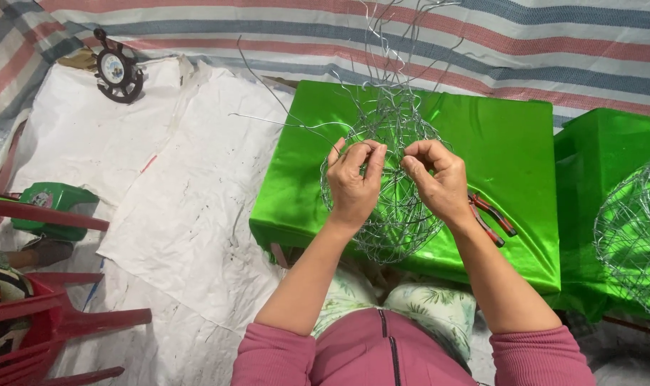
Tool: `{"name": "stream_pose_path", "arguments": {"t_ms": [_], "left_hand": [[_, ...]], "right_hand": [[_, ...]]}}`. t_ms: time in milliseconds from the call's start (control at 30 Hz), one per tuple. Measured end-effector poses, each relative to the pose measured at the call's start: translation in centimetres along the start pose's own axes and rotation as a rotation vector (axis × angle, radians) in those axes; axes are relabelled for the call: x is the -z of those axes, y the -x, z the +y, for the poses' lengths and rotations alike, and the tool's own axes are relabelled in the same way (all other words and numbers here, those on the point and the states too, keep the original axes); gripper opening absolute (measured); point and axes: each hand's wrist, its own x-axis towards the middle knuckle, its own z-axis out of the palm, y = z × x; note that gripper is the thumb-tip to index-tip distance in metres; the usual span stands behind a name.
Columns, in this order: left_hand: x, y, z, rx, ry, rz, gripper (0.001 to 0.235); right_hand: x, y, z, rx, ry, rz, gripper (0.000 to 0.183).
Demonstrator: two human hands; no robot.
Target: Finishing the edges of a wire structure by twisting and tucking loose wire ends into the mesh by hand.
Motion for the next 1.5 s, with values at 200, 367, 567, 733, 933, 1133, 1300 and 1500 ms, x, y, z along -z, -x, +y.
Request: {"name": "stream_pose_path", "arguments": {"t_ms": [200,367,567,733,933,1133,1300,1500], "left_hand": [[-0.1,-0.7,1.0,0.125,0.146,-0.036,0.010],[-0.4,0.0,-0.3,0.131,0.190,-0.054,0.008],[-1.0,0.5,-0.8,0.091,0.017,-0.120,0.019],[-1.0,0.7,-1.1,0.110,-0.031,-0.187,0.024],[0.8,-0.6,0.0,0.086,0.081,-0.221,0.027],[1.0,-1.2,0.1,-0.117,-0.136,-0.100,0.017],[1.1,-1.2,-1.2,-0.243,-0.194,-0.122,0.018],[3.8,-2.8,-0.1,-0.040,0.136,-0.099,0.016]], "right_hand": [[-0.5,0.2,-2.9,0.128,0.086,-0.023,0.014],[1.4,-1.2,-4.0,0.190,0.232,0.010,0.014],[1.0,-2.8,-5.7,0.209,0.395,-0.039,0.012],[1.4,-3.1,-5.4,0.049,0.300,-0.128,0.018],[1.2,-3.0,-6.0,0.082,0.342,-0.150,0.012],[0.3,-3.2,-6.5,0.285,0.406,-0.052,0.013],[-0.4,-4.8,-5.8,0.116,0.216,-0.168,0.008],[-1.0,-4.1,-6.4,0.472,0.323,-0.246,0.014]]}}
